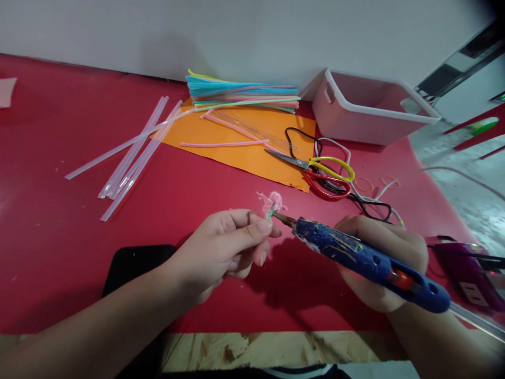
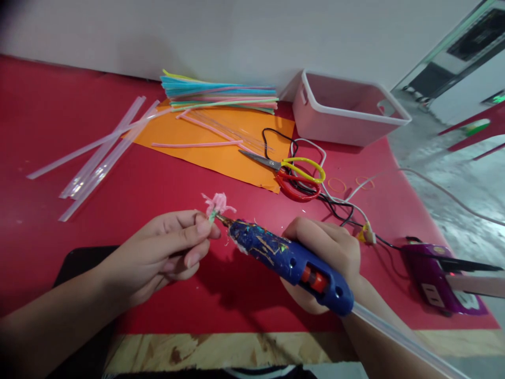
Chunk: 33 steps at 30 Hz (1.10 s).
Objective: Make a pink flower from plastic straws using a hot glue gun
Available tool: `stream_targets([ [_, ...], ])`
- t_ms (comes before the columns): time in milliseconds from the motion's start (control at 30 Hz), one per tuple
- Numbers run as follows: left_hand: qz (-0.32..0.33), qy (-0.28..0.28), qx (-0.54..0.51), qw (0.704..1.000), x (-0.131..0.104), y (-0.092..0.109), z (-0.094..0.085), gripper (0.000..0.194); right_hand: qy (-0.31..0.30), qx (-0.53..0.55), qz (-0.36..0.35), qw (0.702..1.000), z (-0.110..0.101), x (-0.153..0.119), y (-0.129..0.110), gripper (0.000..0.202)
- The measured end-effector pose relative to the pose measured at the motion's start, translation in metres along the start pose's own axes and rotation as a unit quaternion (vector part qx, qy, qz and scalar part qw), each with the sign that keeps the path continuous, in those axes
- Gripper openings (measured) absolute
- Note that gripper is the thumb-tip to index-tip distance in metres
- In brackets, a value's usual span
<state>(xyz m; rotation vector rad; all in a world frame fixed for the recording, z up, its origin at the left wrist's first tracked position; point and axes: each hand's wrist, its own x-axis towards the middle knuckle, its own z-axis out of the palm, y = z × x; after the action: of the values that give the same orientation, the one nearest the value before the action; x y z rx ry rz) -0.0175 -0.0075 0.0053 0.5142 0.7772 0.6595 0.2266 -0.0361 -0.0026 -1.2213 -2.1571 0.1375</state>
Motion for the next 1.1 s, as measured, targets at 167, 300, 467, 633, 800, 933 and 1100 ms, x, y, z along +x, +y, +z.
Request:
stream_targets([
  [167,-0.002,0.003,-0.01,1.0,-0.0014,-0.0002,-0.0017,0.018,0.005,-0.007,0.021,1.0,-0.0006,0.0001,-0.0001,0.008],
  [300,-0.002,0.004,-0.018,1.0,-0.0006,-0.0004,-0.001,0.022,-0.003,-0.007,0.001,1.0,-0.0007,-0.0001,0.0003,0.01],
  [467,-0.001,0.004,-0.023,1.0,0.0021,-0.0008,0.0,0.021,0.005,-0.003,0.015,1.0,-0.0014,-0.0014,-0.0009,0.008],
  [633,0.003,-0.007,-0.033,0.999,0.0012,-0.0004,-0.0021,0.024,0.019,0.006,0.047,0.999,-0.0012,-0.0017,-0.0019,0.006],
  [800,0.002,-0.014,-0.029,0.999,-0.0014,-0.0013,-0.0021,0.024,0.01,0.01,0.032,0.999,-0.0005,0.0016,-0.0026,0.007],
  [933,0.0,-0.011,-0.031,0.999,-0.0001,-0.0013,-0.0009,0.024,0.012,0.016,0.031,0.999,0.0003,0.0,-0.0012,0.008],
  [1100,-0.002,-0.018,-0.033,0.999,0.0005,-0.0008,-0.0012,0.022,0.003,0.001,0.029,1.0,0.0001,-0.0019,-0.0009,0.008],
])
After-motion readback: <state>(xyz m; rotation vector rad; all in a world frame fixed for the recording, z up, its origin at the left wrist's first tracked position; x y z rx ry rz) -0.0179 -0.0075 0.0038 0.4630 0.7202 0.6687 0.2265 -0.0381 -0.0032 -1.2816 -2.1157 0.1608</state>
